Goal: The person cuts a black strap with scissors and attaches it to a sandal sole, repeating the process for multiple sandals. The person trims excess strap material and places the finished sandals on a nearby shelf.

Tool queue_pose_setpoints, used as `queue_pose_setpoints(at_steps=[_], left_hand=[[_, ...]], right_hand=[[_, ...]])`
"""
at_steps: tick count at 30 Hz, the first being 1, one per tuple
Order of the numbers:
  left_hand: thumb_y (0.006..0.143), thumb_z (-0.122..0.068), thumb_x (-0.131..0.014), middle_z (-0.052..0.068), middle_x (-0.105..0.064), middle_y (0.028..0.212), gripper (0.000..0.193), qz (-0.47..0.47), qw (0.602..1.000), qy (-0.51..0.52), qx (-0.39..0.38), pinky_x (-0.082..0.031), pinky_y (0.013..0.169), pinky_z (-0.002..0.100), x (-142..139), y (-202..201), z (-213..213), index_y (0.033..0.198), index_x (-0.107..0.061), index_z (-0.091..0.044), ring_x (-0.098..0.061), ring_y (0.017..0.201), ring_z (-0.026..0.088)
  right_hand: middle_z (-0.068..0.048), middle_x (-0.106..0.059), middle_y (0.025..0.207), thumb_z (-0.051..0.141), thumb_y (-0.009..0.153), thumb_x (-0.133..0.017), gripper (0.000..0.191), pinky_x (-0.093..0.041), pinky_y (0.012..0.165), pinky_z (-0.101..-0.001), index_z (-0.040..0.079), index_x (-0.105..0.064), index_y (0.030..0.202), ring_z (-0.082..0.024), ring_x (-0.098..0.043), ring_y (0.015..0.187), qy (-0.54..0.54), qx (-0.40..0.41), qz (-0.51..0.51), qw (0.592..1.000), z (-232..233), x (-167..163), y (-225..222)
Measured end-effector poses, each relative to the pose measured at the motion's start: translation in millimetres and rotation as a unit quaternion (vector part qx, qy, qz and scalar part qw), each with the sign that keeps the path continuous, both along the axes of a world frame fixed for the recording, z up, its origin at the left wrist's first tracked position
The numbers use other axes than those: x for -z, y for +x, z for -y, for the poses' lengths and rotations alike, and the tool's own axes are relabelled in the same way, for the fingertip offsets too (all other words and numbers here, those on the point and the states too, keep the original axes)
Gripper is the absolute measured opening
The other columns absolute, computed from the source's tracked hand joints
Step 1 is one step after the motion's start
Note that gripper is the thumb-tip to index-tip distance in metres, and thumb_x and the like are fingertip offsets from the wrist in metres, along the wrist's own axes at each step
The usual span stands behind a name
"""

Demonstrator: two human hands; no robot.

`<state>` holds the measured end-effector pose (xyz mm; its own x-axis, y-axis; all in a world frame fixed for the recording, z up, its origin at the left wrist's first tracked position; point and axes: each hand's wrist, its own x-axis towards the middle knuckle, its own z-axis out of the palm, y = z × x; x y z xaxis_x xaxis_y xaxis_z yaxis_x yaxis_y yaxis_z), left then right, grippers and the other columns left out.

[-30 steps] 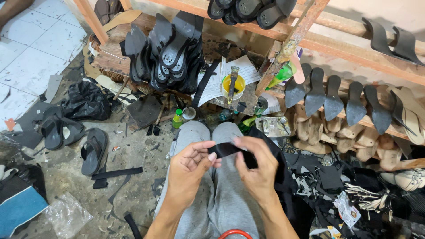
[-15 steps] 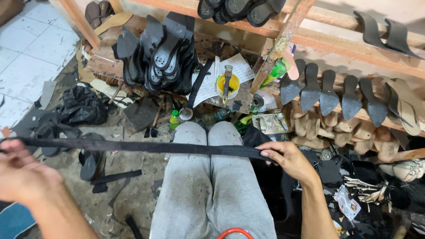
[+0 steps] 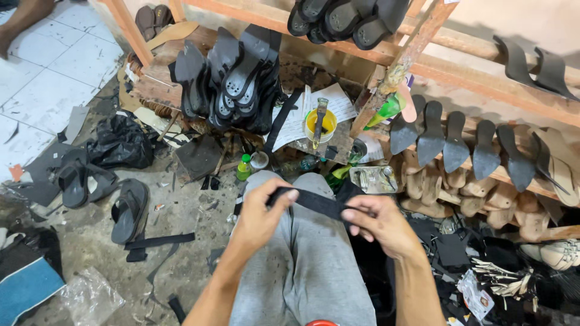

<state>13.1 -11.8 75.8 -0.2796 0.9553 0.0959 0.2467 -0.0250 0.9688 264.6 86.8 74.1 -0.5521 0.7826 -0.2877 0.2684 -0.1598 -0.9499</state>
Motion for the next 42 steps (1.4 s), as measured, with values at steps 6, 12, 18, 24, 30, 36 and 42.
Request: queue_pose_setpoints(at_steps=[6, 12, 18, 24, 30, 36, 42], left_hand=[[0.093, -0.007, -0.069, 0.019, -0.067, 0.114, 0.021, -0.268, 0.931, 0.208, -0.133, -0.049, 0.090, 0.038, -17, 26, 13, 0.113, -0.071, 0.001, -0.062, 0.106, 0.032], [0.101, -0.003, -0.057, 0.012, -0.071, 0.120, 0.025, 0.048, 0.991, 0.127, 0.005, -0.055, 0.090, 0.029, -29, 61, 30, 0.123, -0.069, 0.002, -0.071, 0.108, 0.020], [0.101, -0.004, -0.057, 0.012, -0.067, 0.116, 0.024, 0.131, 0.984, 0.121, -0.007, -0.055, 0.088, 0.027, -25, 52, 36, 0.120, -0.065, 0.009, -0.067, 0.106, 0.015], [0.104, -0.010, -0.056, 0.012, -0.073, 0.101, 0.025, 0.238, 0.965, 0.107, -0.032, -0.058, 0.082, 0.027, -14, 50, 34, 0.121, -0.060, 0.008, -0.070, 0.090, 0.013], [0.104, -0.012, -0.057, 0.010, -0.075, 0.099, 0.025, 0.244, 0.963, 0.090, -0.075, -0.060, 0.080, 0.027, -7, 46, 31, 0.114, -0.068, 0.008, -0.073, 0.087, 0.014], [0.102, -0.007, -0.061, 0.012, -0.071, 0.110, 0.022, 0.189, 0.969, 0.142, -0.070, -0.058, 0.085, 0.028, -13, 48, 36, 0.113, -0.071, 0.009, -0.069, 0.095, 0.015], [0.102, -0.006, -0.059, 0.012, -0.074, 0.110, 0.022, 0.230, 0.964, 0.119, -0.066, -0.061, 0.087, 0.028, -9, 47, 35, 0.113, -0.072, 0.008, -0.073, 0.095, 0.015]], right_hand=[[-0.003, -0.070, 0.068, 0.009, 0.089, -0.075, 0.009, -0.044, 0.048, -0.0212, 0.000, -0.074, 0.090, -0.007, -0.056, 0.052, 0.064, 0.145, -0.089, 0.983, 9, 9, 0], [-0.006, -0.071, 0.071, 0.012, 0.094, -0.073, 0.017, -0.049, 0.055, -0.0224, -0.002, -0.075, 0.102, -0.009, -0.062, 0.058, 0.105, 0.145, -0.130, 0.975, 33, -7, -46], [-0.010, -0.075, 0.087, 0.018, 0.096, -0.060, 0.029, -0.058, 0.069, -0.0269, -0.002, -0.075, 0.110, -0.014, -0.070, 0.073, -0.038, 0.094, -0.298, 0.949, 42, -19, -62], [-0.007, -0.070, 0.085, 0.000, 0.093, -0.073, 0.012, -0.054, 0.061, -0.0246, -0.003, -0.076, 0.105, -0.010, -0.065, 0.069, 0.103, 0.111, -0.204, 0.967, 51, -1, -72], [-0.002, -0.069, 0.086, 0.000, 0.092, -0.073, 0.013, -0.055, 0.065, -0.0229, -0.003, -0.075, 0.104, -0.007, -0.066, 0.073, 0.117, 0.113, -0.192, 0.968, 58, -4, -76], [-0.003, -0.071, 0.090, -0.001, 0.086, -0.076, 0.029, -0.056, 0.072, -0.0220, -0.004, -0.070, 0.114, -0.009, -0.068, 0.079, 0.193, 0.112, -0.194, 0.955, 67, -20, -80], [-0.006, -0.074, 0.093, -0.003, 0.089, -0.076, 0.017, -0.056, 0.071, -0.0224, -0.002, -0.077, 0.106, -0.010, -0.068, 0.077, 0.346, 0.129, -0.105, 0.923, 68, -29, -83]])
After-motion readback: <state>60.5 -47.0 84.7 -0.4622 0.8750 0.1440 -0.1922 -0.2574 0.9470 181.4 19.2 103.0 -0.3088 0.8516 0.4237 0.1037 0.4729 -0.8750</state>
